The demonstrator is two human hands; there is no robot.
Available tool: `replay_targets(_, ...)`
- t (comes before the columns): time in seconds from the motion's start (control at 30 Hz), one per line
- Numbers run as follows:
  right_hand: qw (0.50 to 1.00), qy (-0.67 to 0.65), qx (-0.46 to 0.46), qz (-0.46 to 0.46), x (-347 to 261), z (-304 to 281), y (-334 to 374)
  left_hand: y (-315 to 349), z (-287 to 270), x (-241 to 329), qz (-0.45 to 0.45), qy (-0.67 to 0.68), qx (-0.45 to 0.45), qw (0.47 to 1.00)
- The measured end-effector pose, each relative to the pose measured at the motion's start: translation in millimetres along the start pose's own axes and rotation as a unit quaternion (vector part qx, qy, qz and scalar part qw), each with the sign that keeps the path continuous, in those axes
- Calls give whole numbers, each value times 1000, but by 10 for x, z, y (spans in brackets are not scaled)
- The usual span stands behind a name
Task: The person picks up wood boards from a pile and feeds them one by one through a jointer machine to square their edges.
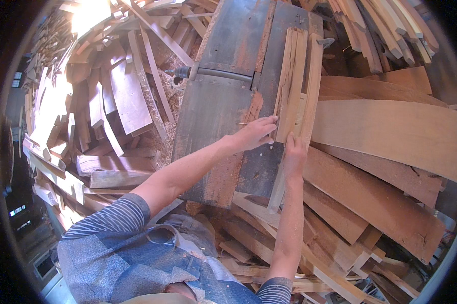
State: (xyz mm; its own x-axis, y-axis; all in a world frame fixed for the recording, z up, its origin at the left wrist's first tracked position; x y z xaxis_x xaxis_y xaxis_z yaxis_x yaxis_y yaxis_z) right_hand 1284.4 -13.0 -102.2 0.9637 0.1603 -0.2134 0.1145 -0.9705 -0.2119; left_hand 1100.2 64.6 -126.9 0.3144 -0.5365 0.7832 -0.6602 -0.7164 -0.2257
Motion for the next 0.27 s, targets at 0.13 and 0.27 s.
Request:
replay_targets(0.13, 1000, 13, -2, 1, 48, 37, -36, -43, -3, -18, 9, -6, 3, 1000)
replay_targets(0.27, 1000, 17, -22, 11, 61, 48, -66, -67, -16, -54, -6, 5, -15, 1000)
Point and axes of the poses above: each hand's wrist, its own y-axis away from the middle knuckle, its own z-axis out of the palm, x = y × z, the point moved 2 cm from there along -y, towards the middle knuckle, and after that the axes turned 3 degrees about -z, right-handed, at the moved point
